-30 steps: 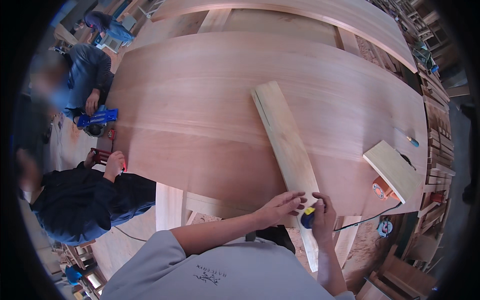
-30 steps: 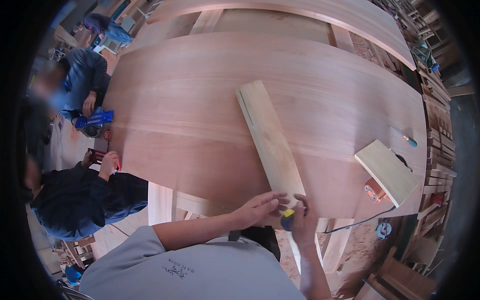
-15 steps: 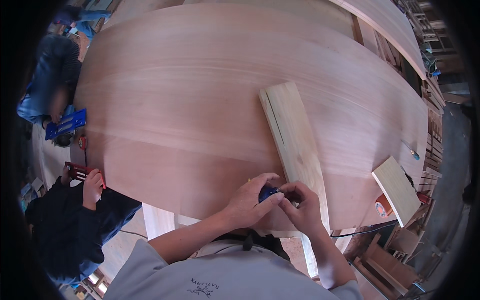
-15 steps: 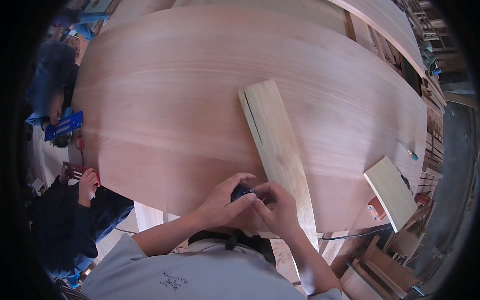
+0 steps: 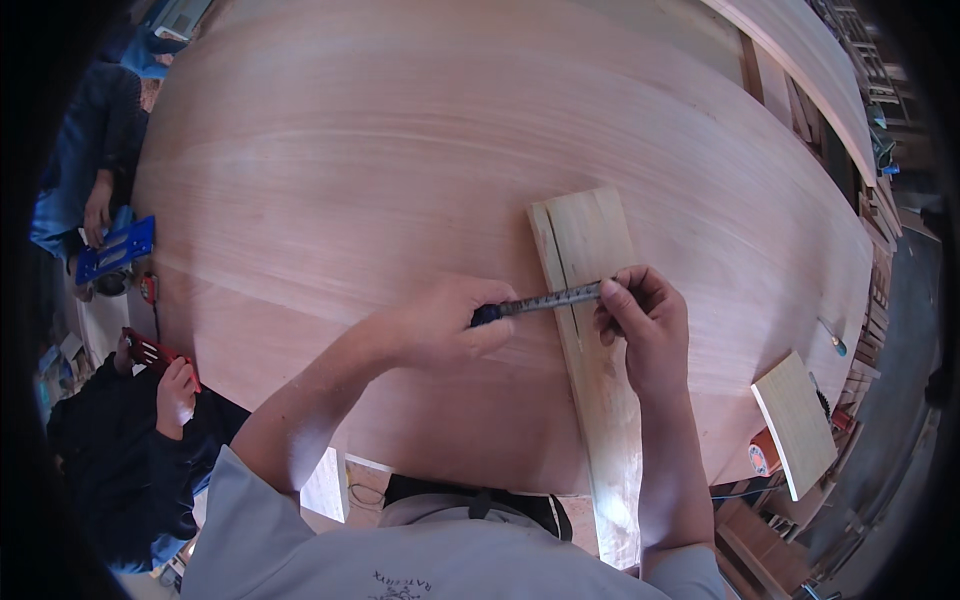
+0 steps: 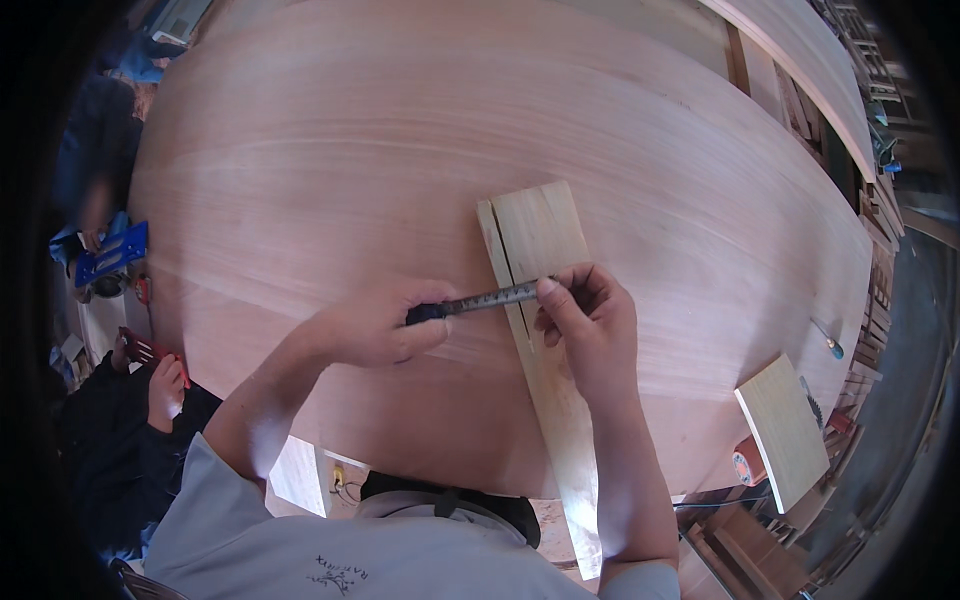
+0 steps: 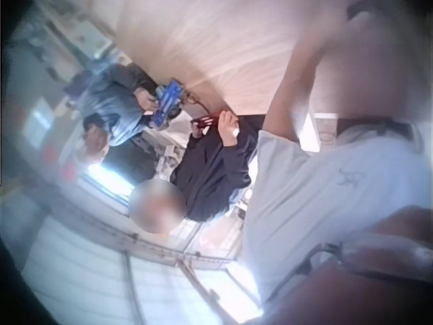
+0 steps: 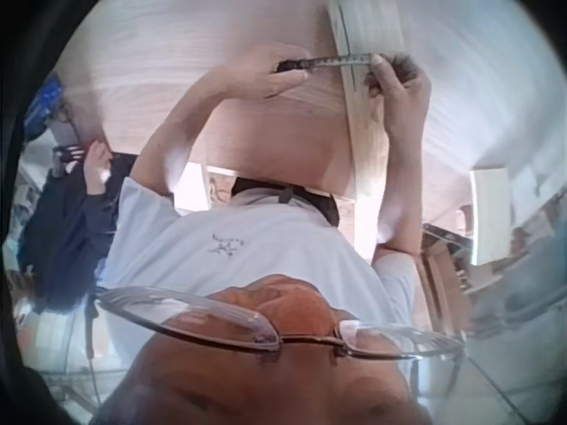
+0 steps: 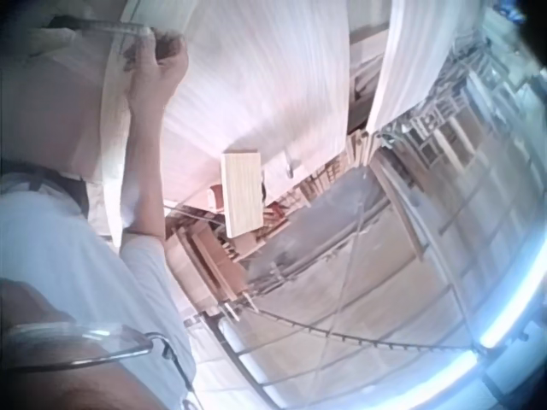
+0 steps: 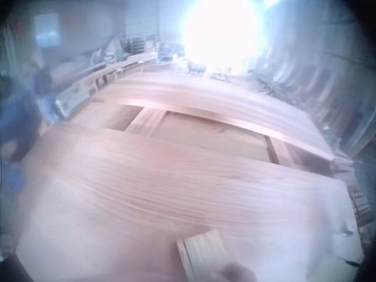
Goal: The person measures a small wooden plank with a tape measure and marks it with a pencil. They then pick up a handheld electric planer and briefly move it over the plank before setting it down.
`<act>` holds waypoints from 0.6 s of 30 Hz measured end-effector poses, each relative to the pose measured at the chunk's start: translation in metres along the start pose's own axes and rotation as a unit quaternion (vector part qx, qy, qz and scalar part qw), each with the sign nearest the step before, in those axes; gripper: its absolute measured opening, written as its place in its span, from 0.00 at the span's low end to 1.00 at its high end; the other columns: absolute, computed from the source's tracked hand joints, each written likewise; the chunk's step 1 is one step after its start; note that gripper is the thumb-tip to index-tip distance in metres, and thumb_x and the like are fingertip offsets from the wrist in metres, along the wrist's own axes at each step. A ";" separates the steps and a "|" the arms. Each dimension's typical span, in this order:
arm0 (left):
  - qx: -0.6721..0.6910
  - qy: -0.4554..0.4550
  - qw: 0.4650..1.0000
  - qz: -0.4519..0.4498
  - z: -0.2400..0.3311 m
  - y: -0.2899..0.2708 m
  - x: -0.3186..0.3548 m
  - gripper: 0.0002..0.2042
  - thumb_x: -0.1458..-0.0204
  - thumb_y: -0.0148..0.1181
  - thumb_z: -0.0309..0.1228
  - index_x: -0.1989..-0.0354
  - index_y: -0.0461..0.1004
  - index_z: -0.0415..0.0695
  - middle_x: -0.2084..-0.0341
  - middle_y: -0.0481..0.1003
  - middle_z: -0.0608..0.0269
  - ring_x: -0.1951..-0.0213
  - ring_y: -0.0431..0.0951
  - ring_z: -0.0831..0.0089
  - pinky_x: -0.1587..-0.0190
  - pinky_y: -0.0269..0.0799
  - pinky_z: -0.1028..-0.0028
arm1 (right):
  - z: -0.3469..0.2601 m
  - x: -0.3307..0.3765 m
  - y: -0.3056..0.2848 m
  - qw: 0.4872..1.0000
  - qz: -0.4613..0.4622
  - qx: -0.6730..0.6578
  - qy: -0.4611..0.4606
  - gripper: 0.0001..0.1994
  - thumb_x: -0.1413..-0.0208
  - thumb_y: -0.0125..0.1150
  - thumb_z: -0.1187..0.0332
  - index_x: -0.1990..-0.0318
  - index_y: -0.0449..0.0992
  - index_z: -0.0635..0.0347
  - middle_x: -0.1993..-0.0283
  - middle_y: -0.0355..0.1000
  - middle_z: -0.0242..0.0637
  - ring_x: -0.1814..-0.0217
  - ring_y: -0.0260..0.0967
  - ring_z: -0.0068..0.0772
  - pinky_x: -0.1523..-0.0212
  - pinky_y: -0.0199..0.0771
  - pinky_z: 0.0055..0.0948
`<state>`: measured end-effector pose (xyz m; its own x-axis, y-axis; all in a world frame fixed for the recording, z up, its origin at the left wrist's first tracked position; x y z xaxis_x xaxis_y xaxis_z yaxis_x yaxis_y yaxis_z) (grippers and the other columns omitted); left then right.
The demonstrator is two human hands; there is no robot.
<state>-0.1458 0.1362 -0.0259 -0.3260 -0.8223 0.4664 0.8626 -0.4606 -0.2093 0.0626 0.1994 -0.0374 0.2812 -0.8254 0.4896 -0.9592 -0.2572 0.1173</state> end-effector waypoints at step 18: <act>0.019 -0.055 0.998 -0.035 -0.018 -0.057 -0.065 0.12 0.44 0.60 0.35 0.70 0.84 0.41 0.77 0.80 0.60 0.70 0.78 0.72 0.64 0.74 0.68 | -0.022 -0.056 0.007 0.953 0.152 0.242 -0.099 0.09 0.37 0.66 0.68 0.63 0.77 0.65 0.73 0.72 0.27 0.72 0.66 0.13 0.69 0.67 0.19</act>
<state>-0.1812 0.2100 -0.0598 -0.3439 -0.7462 0.5700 0.8537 -0.5013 -0.1412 0.0395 0.2547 -0.0452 0.0380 -0.9651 0.2593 -0.8851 -0.1530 -0.4395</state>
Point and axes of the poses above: each hand's wrist, its own x-axis away from the middle knuckle, its own y-axis out of the palm, z = x × y, the point moved 7 cm from there along -x, towards the middle knuckle
